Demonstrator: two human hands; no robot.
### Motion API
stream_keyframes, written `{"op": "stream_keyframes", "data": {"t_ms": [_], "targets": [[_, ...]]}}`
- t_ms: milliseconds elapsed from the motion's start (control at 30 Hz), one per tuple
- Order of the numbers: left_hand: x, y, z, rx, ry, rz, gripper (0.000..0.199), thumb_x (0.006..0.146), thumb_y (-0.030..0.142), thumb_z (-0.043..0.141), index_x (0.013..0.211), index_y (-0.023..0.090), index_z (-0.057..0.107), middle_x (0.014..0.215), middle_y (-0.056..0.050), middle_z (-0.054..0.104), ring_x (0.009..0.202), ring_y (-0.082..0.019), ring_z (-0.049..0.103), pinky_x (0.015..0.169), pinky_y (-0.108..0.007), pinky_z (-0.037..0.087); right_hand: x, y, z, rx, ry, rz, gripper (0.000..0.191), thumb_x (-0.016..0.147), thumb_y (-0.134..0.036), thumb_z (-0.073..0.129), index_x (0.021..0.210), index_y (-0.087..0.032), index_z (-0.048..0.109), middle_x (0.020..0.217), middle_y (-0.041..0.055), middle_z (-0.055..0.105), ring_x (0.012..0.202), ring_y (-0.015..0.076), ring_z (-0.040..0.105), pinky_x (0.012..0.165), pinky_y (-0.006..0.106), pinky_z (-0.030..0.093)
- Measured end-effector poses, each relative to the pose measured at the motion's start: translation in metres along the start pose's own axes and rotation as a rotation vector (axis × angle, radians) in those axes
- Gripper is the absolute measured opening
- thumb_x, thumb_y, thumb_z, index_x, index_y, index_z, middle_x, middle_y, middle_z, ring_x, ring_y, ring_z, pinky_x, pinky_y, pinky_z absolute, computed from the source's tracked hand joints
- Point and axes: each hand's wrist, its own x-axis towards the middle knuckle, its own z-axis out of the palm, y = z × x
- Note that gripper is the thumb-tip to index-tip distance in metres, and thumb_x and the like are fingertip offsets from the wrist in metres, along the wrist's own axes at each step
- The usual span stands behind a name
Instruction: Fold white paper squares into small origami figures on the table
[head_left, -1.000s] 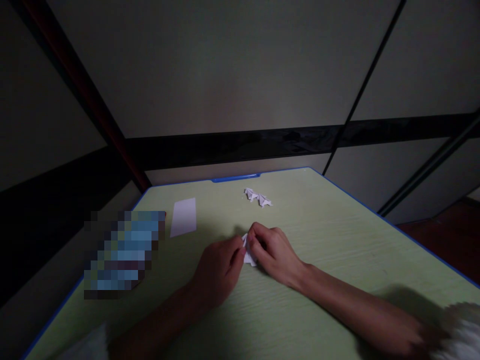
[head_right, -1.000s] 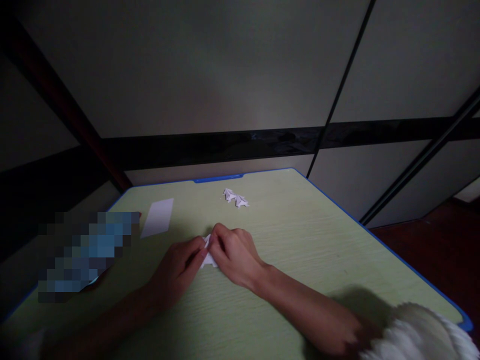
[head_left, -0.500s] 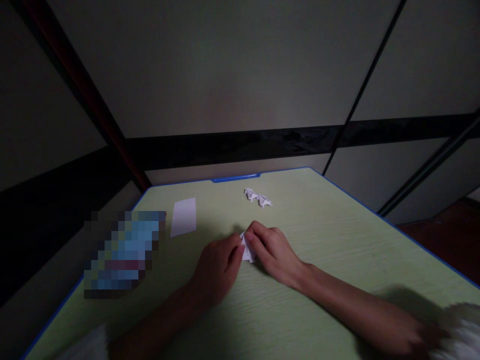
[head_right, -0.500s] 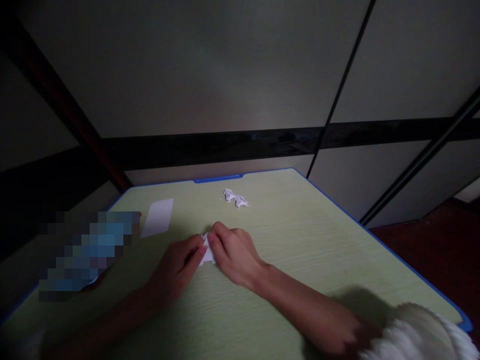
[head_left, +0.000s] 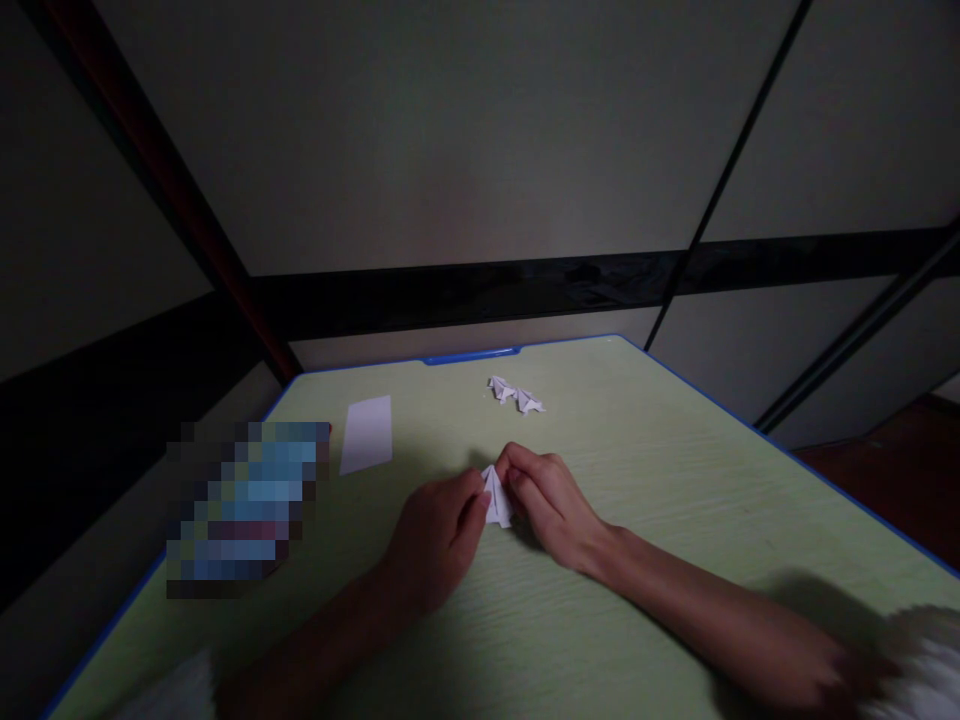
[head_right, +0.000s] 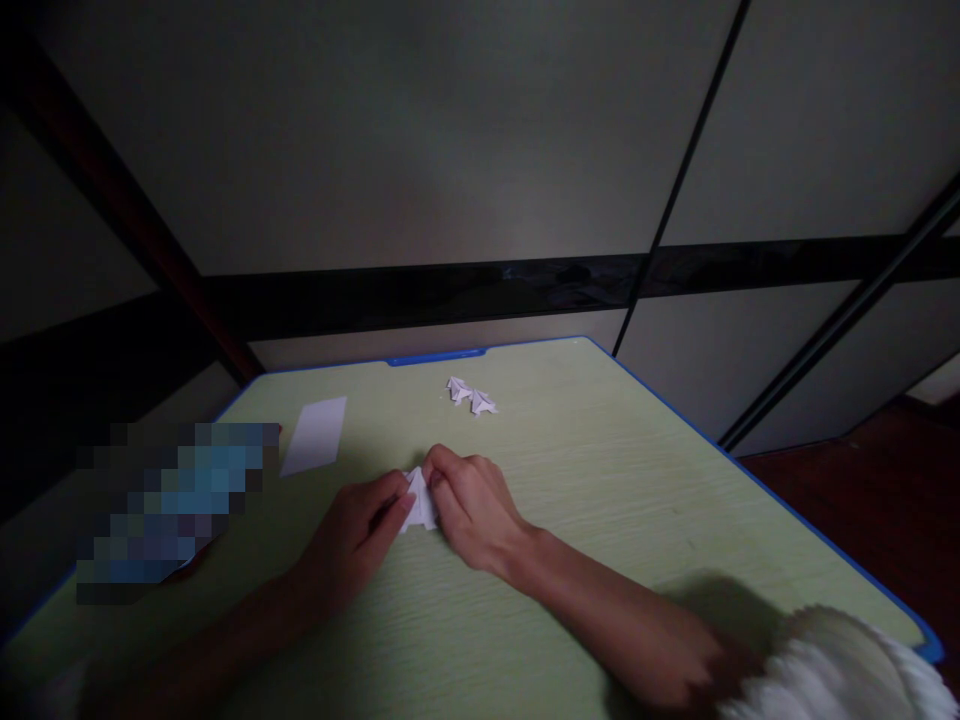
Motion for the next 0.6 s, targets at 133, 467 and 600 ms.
{"op": "stream_keyframes", "data": {"t_ms": [133,467,600], "targets": [[-0.0011,-0.0003,0.0003,0.005,0.011,0.001,0.024,0.08,0.02,0.033,0.056,0.019,0.028,0.05,0.005,0.032,0.047,-0.009,0.033,0.048,-0.022,0.022,0.0009,-0.0008,0.0005,-0.049,-0.003,0.013,0.018,0.08,-0.02,0.029,0.069,-0.018,0.042,0.047,-0.0044,0.039,0.043,0.0087,0.038,0.046,0.02,0.026],[0.0005,0.0004,0.0001,0.004,0.023,-0.036,0.024,0.079,0.022,0.033,0.055,0.019,0.029,0.048,0.005,0.03,0.045,-0.009,0.033,0.047,-0.022,0.021,0.0028,-0.0027,0.0007,-0.106,0.002,0.04,0.02,0.082,-0.021,0.03,0.068,-0.017,0.043,0.049,-0.0044,0.039,0.043,0.0076,0.037,0.046,0.019,0.026],[0.0004,0.0002,-0.0007,-0.011,0.052,-0.038,0.025,0.079,0.022,0.034,0.055,0.019,0.028,0.048,0.006,0.03,0.045,-0.009,0.032,0.046,-0.022,0.021,0.0022,-0.0028,0.0006,-0.083,-0.002,0.049,0.022,0.083,-0.022,0.03,0.066,-0.017,0.043,0.049,-0.0044,0.04,0.044,0.0075,0.038,0.046,0.018,0.026]]}}
